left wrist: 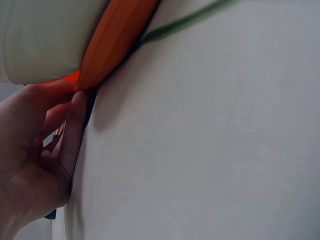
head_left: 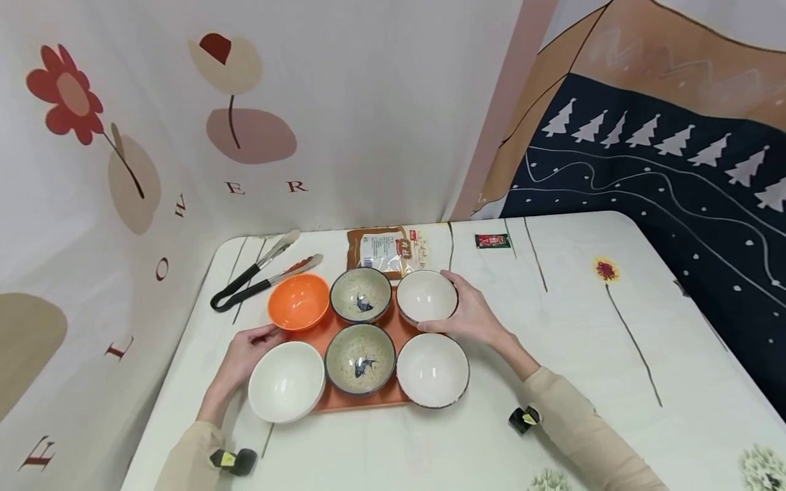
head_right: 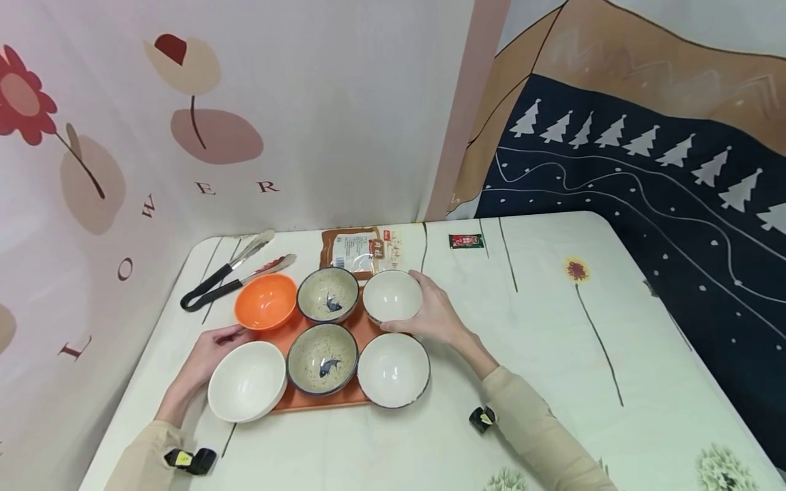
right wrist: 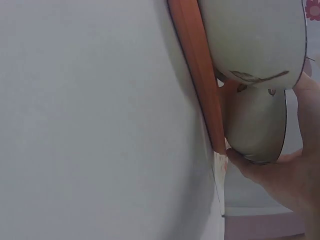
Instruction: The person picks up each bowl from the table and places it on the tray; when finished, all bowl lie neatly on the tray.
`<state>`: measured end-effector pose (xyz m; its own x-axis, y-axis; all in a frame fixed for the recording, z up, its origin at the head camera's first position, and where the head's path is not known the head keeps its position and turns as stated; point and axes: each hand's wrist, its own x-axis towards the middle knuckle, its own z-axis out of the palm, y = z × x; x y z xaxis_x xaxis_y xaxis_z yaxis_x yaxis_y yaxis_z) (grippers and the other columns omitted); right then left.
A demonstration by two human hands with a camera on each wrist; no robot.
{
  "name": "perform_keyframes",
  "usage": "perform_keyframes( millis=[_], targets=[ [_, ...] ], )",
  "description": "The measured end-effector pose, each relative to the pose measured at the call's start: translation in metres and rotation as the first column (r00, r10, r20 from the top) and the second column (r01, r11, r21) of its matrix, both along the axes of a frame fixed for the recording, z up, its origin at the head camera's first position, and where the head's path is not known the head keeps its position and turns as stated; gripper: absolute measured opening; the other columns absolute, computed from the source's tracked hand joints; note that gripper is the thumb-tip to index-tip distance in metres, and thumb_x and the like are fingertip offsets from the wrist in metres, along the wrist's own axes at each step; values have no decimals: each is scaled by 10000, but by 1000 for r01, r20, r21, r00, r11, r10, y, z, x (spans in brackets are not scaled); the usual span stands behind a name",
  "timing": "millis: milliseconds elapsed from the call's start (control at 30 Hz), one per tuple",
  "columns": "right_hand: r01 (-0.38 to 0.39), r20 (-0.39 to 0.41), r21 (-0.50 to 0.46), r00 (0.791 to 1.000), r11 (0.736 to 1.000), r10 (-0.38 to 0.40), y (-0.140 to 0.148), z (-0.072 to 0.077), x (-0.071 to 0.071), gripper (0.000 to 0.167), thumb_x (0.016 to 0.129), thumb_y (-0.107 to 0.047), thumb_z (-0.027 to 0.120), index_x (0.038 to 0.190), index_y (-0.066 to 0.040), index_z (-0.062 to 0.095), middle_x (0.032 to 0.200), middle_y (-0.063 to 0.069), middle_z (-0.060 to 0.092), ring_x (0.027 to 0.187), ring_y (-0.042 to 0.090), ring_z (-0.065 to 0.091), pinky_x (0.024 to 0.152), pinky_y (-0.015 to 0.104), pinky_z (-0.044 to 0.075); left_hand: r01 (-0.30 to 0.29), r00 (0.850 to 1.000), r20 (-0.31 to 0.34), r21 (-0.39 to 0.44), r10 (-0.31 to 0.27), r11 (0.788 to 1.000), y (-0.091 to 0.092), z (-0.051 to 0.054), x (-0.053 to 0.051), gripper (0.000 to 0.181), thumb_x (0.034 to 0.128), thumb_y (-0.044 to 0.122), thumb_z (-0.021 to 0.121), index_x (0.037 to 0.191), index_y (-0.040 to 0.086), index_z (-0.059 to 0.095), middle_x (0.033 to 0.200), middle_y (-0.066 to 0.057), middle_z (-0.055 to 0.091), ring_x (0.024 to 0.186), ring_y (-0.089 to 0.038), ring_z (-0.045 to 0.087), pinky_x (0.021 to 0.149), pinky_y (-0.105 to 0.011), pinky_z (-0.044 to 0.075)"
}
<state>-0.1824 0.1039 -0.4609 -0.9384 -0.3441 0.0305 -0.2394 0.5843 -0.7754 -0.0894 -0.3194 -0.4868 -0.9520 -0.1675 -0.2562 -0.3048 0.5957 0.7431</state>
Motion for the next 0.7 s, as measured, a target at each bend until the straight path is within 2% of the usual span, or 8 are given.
perform_keyframes(
  millis=[433,567,700],
  targets=[
    [-22,1,-4,1000,1000,22,-6,-6,-2,1207,641,-489,929,1566,-39,298,1537,217,430,1355,382,503,1038,548,491,-11,1000,6,10,11,1000,0,-1,0,518,1001,305,640,1412,1,559,1120,-167,728,877,-47,632,743,-151,515],
    [-62,8,-13,998,998,62,-6,-6,-2,1199,686,-449,918,1578,-10,247,1556,255,378,1385,415,461,1067,578,456,-6,1000,-1,14,6,1000,-1,-1,0,519,1003,308,637,1410,-4,558,1117,-172,727,860,-25,622,740,-152,514],
    [-66,36,-64,997,996,68,-4,-4,-2,1097,775,-418,866,1584,-22,240,1574,242,359,1418,402,430,1106,574,420,-6,1000,-4,8,6,1000,-2,-1,0,518,1005,308,633,1410,-5,557,1122,-175,726,861,-25,617,740,-150,510]
  ],
)
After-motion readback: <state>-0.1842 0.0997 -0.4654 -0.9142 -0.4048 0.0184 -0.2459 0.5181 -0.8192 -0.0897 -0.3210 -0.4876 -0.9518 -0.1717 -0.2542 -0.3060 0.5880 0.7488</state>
